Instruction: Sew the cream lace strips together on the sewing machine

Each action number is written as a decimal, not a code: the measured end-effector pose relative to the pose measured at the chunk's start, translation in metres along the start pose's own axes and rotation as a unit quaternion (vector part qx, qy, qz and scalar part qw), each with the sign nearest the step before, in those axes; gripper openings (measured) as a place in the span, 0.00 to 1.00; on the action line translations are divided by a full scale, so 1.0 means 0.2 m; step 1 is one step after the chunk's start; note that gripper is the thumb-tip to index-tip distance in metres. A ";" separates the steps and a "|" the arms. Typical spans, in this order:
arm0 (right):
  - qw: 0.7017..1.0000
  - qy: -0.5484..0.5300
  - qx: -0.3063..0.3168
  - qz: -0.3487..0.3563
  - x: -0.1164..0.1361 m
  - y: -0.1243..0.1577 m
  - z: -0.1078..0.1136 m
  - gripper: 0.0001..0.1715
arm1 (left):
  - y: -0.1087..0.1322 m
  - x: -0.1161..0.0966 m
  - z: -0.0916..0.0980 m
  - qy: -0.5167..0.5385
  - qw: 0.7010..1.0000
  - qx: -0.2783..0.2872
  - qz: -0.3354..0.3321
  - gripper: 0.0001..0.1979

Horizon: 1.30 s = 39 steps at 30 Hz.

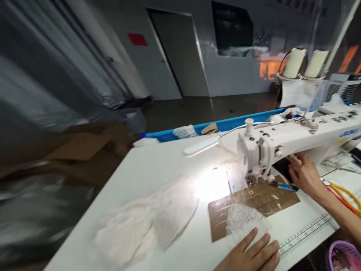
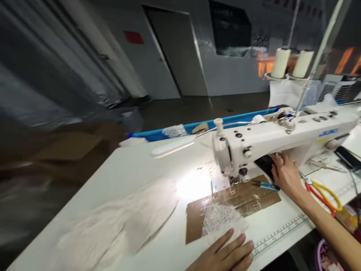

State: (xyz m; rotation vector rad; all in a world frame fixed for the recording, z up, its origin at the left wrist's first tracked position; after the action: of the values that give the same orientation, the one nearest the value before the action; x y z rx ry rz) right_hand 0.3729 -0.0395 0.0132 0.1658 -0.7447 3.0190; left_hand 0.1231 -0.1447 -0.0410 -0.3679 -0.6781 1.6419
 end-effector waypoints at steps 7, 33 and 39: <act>0.937 -0.241 0.136 0.214 0.55 0.05 -0.08 0.19 | -0.05 0.10 0.29 0.091 0.985 -0.044 0.139 0.11; 0.828 -0.408 0.369 0.107 0.76 0.04 -0.34 0.18 | 0.07 0.78 0.03 0.427 0.677 -0.003 0.600 0.12; 0.803 -0.462 0.364 0.097 0.73 0.06 -0.37 0.20 | 0.09 0.73 -0.04 0.481 0.586 -0.043 0.651 0.22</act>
State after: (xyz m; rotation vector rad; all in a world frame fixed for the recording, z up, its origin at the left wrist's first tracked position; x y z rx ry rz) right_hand 0.2194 -0.0161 -0.0422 1.7251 0.5466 3.0771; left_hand 0.0855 -0.0017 -0.0394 -2.0153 0.6065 2.2459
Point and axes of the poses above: each hand's wrist, its own y-axis away from the middle knuckle, its own z-axis out of the back of the hand, x = y × z, the point moved 8 cm from there along -y, towards the middle knuckle, and after that the axes turned 8 degrees about z, right-handed, at the moved point
